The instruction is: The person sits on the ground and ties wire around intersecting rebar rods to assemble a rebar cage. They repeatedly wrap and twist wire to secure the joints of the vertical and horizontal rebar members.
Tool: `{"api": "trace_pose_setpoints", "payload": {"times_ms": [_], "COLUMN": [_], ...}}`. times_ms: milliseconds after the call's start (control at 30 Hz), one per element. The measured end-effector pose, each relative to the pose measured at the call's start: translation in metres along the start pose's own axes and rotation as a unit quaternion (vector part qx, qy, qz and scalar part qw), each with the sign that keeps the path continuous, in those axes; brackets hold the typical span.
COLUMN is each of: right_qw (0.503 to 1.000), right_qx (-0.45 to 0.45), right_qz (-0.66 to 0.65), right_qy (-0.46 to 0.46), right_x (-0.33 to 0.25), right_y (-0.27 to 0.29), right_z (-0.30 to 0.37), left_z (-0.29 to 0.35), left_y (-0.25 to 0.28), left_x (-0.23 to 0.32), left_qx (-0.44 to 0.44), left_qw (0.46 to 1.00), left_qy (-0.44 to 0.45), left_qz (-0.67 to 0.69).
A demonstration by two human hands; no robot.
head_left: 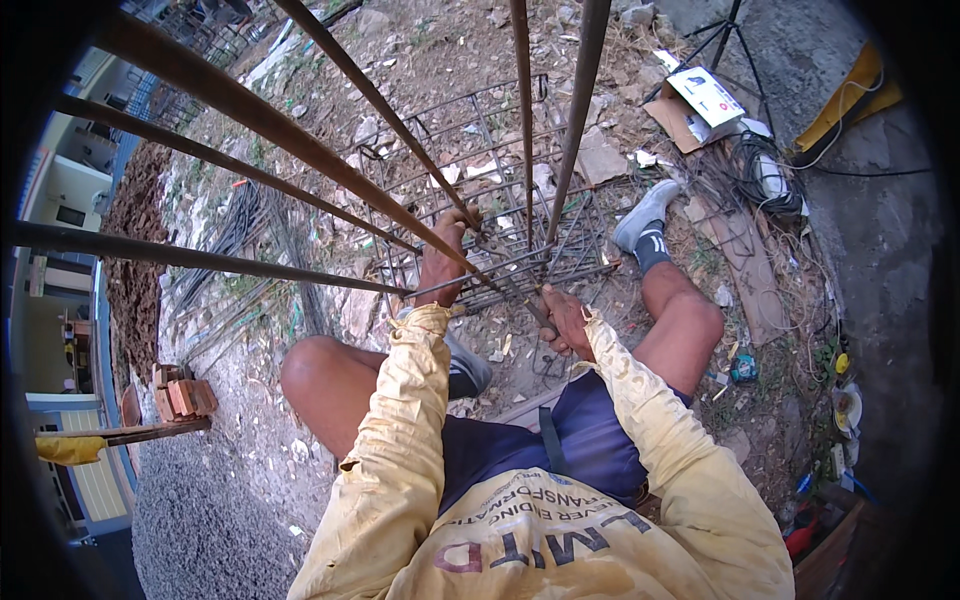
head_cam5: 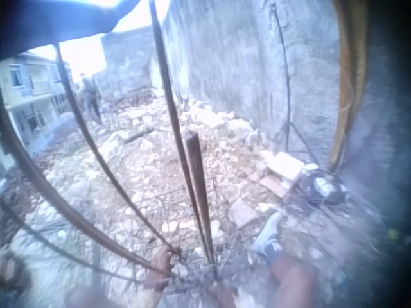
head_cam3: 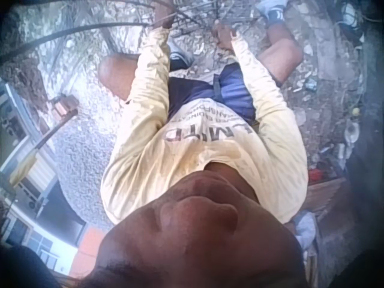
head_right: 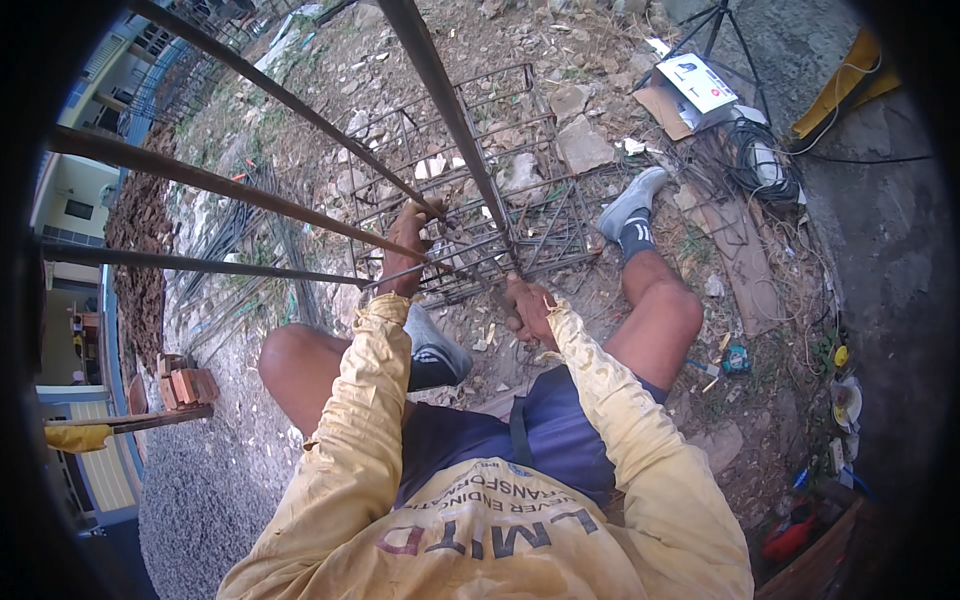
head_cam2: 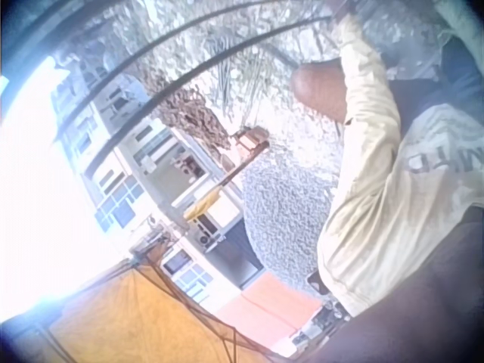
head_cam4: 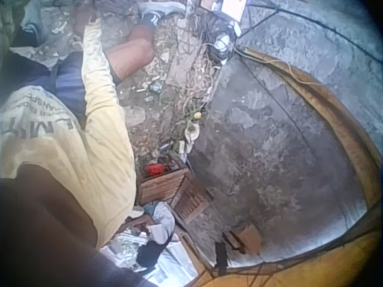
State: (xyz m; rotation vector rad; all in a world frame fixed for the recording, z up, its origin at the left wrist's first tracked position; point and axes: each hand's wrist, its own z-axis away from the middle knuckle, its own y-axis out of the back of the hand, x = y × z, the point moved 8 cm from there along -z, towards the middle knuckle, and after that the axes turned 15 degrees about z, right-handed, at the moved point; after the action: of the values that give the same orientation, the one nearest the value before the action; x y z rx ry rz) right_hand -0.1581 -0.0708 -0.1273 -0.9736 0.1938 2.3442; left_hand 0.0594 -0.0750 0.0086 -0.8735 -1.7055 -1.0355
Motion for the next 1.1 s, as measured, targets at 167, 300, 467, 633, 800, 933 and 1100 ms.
{"api": "trace_pose_setpoints", "payload": {"times_ms": [167, 300, 467, 633, 800, 933, 1100], "right_qw": [0.954, 0.983, 0.882, 0.778, 0.923, 0.966, 0.763], "right_qx": [-0.227, -0.008, 0.272, 0.392, 0.198, 0.097, 0.417], "right_qz": [-0.195, -0.081, 0.206, 0.274, 0.110, 0.025, 0.320], "right_qy": [-0.008, 0.165, 0.325, 0.408, 0.313, 0.240, 0.376], "right_x": [-0.002, -0.011, -0.040, -0.038, -0.004, -0.012, -0.051], "right_y": [-0.023, -0.008, 0.009, 0.003, 0.012, 0.017, 0.016], "right_z": [0.008, -0.002, 0.028, 0.045, -0.001, 0.007, 0.050], "left_z": [-0.001, -0.004, -0.002, -0.001, 0.001, 0.016, 0.054], "left_y": [-0.002, -0.001, 0.004, -0.002, -0.005, -0.002, 0.000], "left_x": [-0.002, -0.001, -0.010, -0.007, -0.011, -0.003, 0.019], "left_qx": [0.009, 0.009, 0.016, 0.022, 0.035, 0.081, 0.164], "left_qw": [1.000, 0.999, 0.999, 0.997, 0.996, 0.991, 0.977], "left_qy": [0.013, 0.035, 0.033, 0.062, 0.062, 0.091, 0.065], "left_qz": [0.011, -0.001, -0.009, 0.044, 0.060, 0.055, 0.123]}}
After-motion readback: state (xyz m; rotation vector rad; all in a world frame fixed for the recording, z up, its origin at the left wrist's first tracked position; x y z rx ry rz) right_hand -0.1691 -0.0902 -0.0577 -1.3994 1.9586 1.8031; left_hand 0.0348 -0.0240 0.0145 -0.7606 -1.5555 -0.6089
